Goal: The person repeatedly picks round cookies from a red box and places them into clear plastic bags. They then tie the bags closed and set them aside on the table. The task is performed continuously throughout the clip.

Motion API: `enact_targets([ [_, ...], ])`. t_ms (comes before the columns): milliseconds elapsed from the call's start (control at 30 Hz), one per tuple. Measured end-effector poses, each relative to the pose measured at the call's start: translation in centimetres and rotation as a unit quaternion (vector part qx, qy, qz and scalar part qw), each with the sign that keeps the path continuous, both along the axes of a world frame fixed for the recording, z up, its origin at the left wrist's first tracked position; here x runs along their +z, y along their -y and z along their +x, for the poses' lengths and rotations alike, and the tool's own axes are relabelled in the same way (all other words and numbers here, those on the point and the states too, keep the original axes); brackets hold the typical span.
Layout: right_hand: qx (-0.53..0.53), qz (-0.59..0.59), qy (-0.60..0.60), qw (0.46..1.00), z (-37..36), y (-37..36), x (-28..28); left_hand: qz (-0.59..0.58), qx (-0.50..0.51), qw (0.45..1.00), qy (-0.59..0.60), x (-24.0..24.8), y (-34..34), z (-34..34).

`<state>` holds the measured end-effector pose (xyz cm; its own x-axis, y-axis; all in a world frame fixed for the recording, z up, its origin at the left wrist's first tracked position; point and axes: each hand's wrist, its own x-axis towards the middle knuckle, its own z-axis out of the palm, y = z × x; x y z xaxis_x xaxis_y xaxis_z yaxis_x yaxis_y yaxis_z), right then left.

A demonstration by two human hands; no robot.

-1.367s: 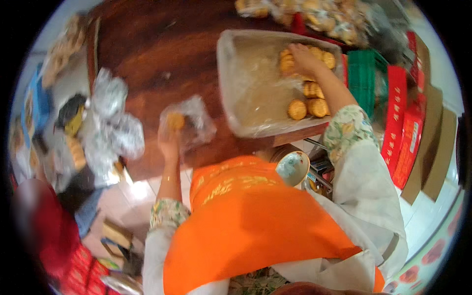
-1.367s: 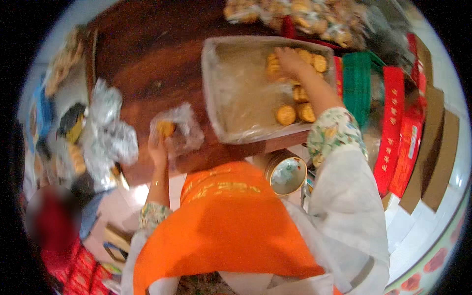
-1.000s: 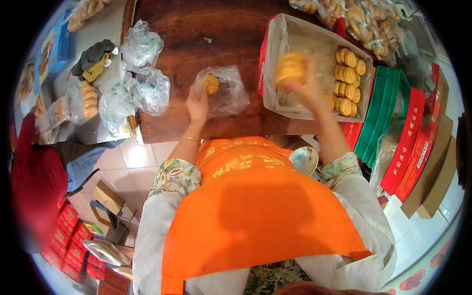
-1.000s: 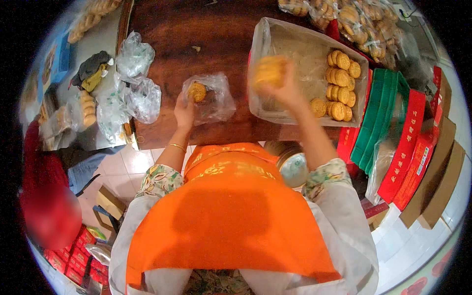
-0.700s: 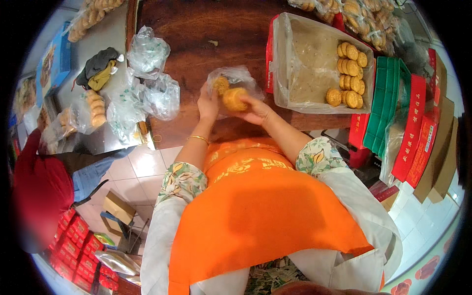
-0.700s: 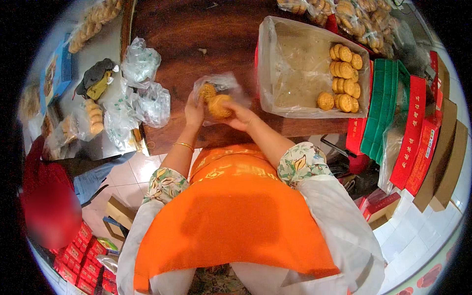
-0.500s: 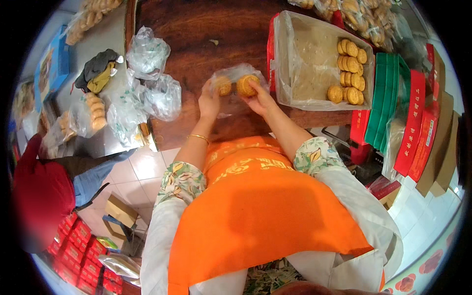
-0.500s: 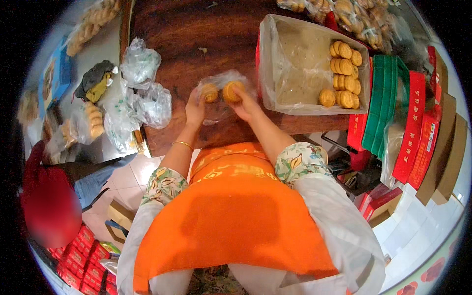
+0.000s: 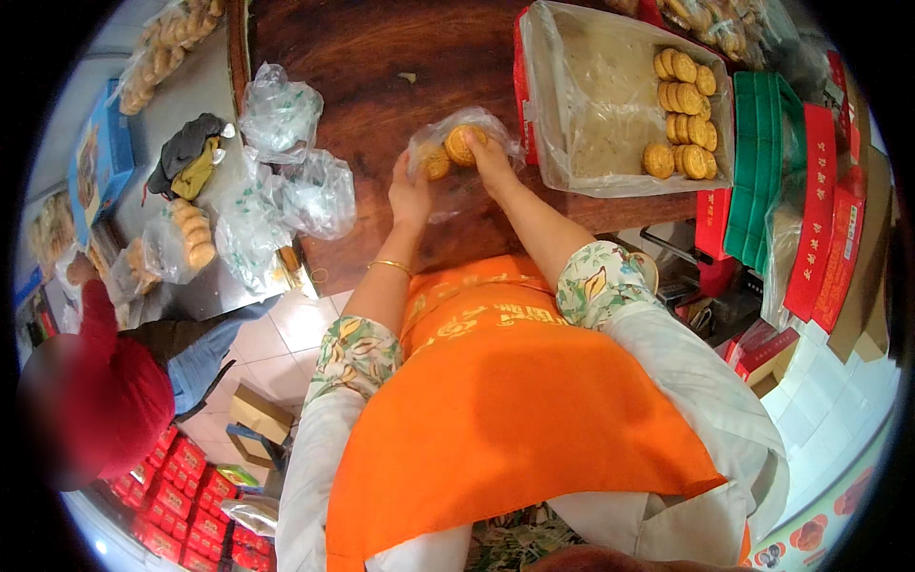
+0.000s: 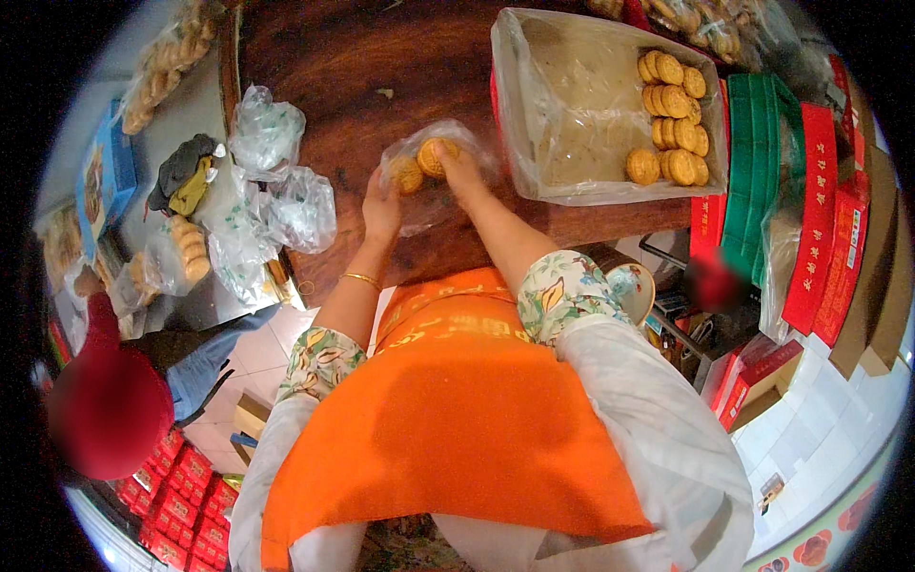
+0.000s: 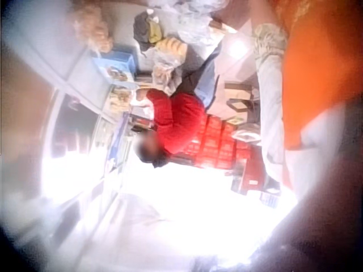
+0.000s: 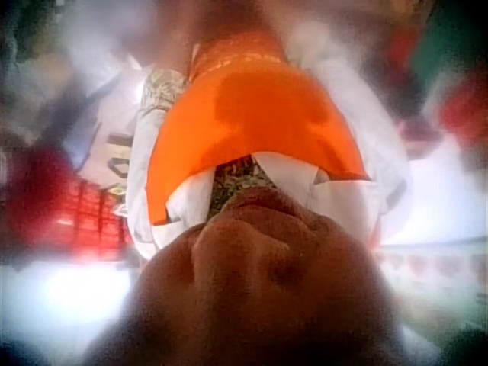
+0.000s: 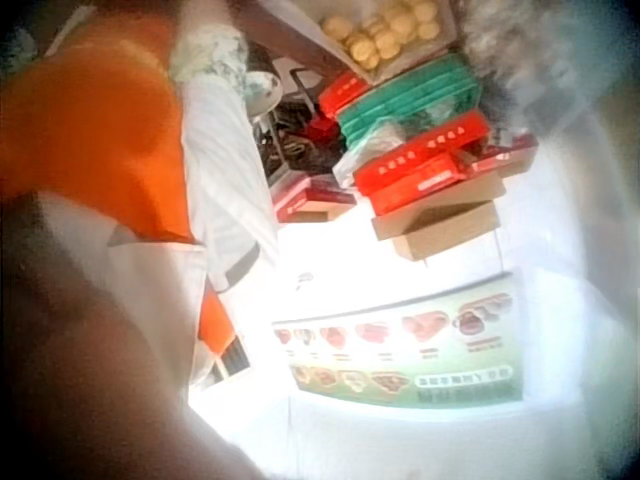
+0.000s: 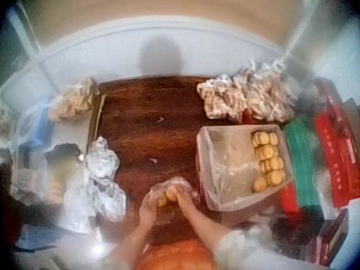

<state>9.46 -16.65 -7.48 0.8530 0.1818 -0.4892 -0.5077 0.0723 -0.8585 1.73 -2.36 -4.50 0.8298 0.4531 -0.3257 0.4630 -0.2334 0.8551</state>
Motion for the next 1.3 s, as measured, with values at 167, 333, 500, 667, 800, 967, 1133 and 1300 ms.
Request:
enact_targets([
  [167, -0.001, -0.089, 0.084, 0.993, -0.1, -0.9, 0.7, 0.007, -0.006, 1.0, 0.028, -1.0, -0.5, -0.5],
  [333, 0.037, -0.215, 0.166, 0.962, 0.1, -0.6, 1.7, 0.026, -0.001, 1.0, -0.016, 0.7, -0.1, -0.3],
  [500, 0.135, -0.312, 0.128, 0.931, 1.3, -0.9, 1.6, 0.016, -0.003, 1.0, -0.012, 0.9, 0.0, 0.0],
  [667, 0.081, -0.318, 0.15, 0.933, -0.4, -1.7, 5.2, 0.032, -0.081, 0.993, 0.076, -4.5, -2.9, -1.6],
  [800, 0.156, -0.374, 0.363, 0.839, -0.6, 6.7, 11.0, -0.089, -0.034, 0.995, 0.012, -1.5, -0.8, -0.1],
  [967, 0.229, -0.665, 0.194, 0.684, 6.3, 17.7, 25.0, -0.056, 0.016, 0.997, 0.06, -5.4, -2.2, -2.1],
  [1133, 0.388, -0.68, 0.132, 0.608, 8.9, 32.0, 15.1, -0.054, -0.043, 0.997, 0.016, -0.2, -0.5, -0.3],
  [1300, 0.354, -0.617, 0.226, 0.666, 8.6, 30.3, 15.1, -0.039, -0.026, 0.998, 0.033, -2.1, -1.2, -1.0],
])
